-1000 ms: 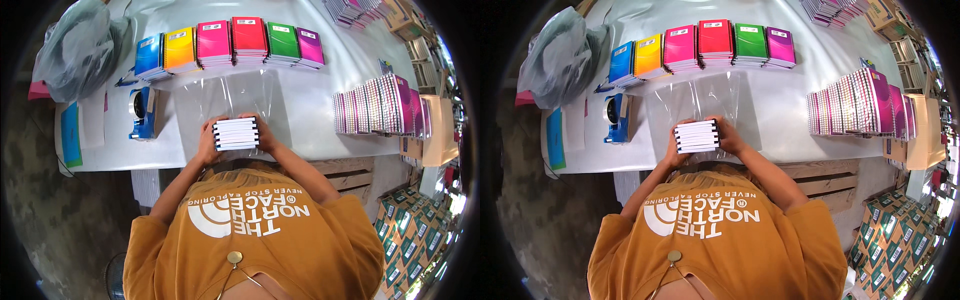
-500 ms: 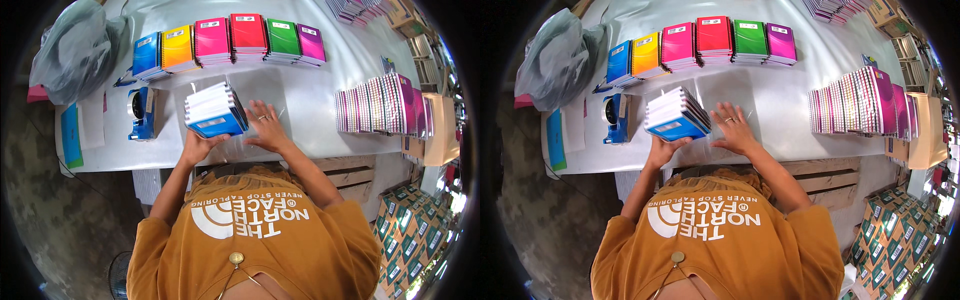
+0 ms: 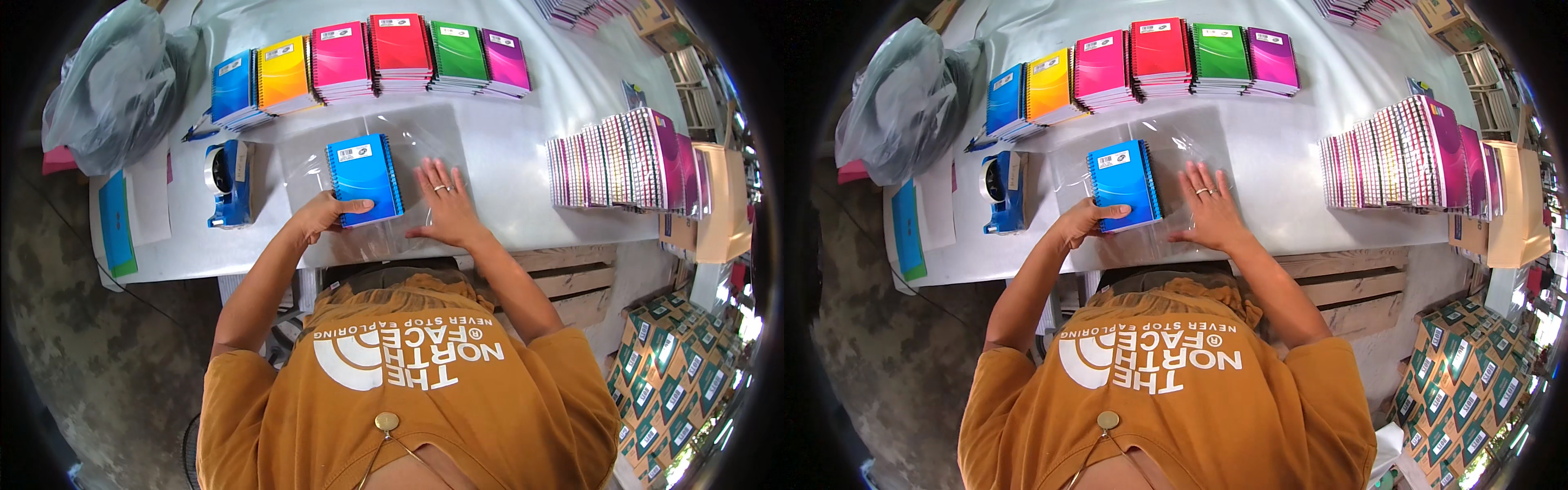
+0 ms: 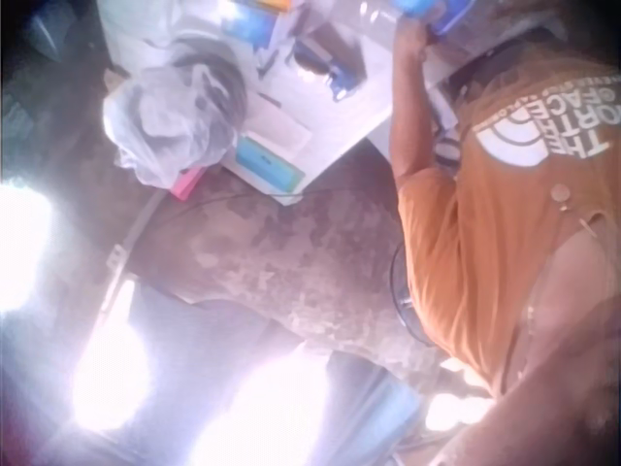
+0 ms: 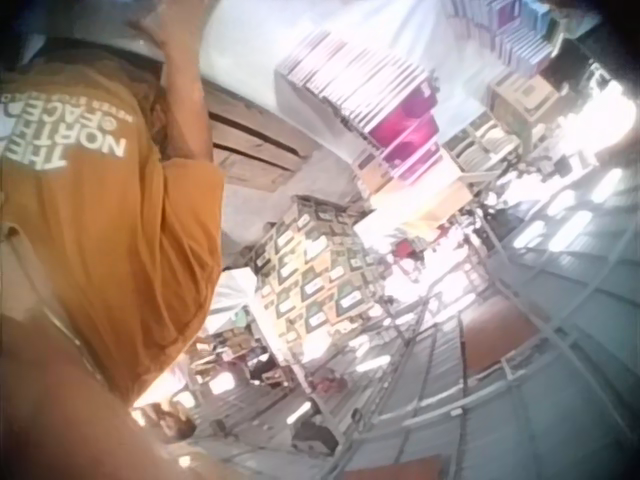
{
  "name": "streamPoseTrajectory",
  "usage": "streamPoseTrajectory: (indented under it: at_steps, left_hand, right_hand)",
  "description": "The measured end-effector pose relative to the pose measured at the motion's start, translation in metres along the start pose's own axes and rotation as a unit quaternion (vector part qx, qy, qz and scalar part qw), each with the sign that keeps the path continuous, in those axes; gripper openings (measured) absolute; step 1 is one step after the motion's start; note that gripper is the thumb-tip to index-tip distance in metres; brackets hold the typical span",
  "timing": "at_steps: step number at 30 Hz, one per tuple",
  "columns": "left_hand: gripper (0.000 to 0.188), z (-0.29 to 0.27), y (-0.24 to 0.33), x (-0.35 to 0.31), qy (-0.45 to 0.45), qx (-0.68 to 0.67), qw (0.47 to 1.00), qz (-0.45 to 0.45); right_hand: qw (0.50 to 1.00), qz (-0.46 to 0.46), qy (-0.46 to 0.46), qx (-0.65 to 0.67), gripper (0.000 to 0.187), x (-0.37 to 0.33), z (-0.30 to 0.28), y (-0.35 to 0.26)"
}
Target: The person organizes colored notebooks into stacks by color and places them into plastic bags, sealing them with tape.
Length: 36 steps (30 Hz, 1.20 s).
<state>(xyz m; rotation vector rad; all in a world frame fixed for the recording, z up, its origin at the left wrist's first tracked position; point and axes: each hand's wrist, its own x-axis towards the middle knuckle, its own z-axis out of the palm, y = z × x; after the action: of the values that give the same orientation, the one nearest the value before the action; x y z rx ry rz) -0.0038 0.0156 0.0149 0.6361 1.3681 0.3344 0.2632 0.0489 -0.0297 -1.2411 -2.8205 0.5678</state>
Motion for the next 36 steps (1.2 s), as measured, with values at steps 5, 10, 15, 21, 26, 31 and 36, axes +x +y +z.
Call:
streamPoseTrajectory:
  at_steps: [5,10,15,21,26,31,36]
  left_hand:
    - [0.082,0.003,0.025,-0.014,0.079,0.211,0.974,-0.015]
    - [0.080,0.003,0.015,-0.017,0.297,0.166,0.919,0.200]
    - [0.065,0.035,-0.016,0.027,0.273,0.005,0.887,0.372]
    - [0.061,0.044,-0.009,0.023,0.282,0.012,0.885,0.370]
    - [0.061,0.036,-0.018,0.026,0.335,0.023,0.872,0.357]
    - [0.064,0.019,-0.059,0.016,0.558,0.285,0.765,0.148]
    - [0.053,0.023,-0.070,0.020,0.587,0.322,0.716,0.198]
  right_hand:
    - [0.996,0.042,-0.078,-0.027,0.090,-0.002,-0.030,0.005]
    - [0.809,0.068,0.115,0.573,0.070,0.026,-0.022,-0.024]
    - [0.778,0.075,0.156,0.604,0.065,0.054,0.009,-0.055]
    - [0.824,0.063,0.183,0.533,0.065,0.056,0.021,-0.060]
    - [0.861,0.066,0.228,0.450,0.067,0.050,0.014,-0.057]
    - [0.859,0.309,0.390,0.123,0.062,0.017,-0.011,-0.035]
    - [0.875,0.306,0.287,0.242,0.028,0.017,-0.011,-0.020]
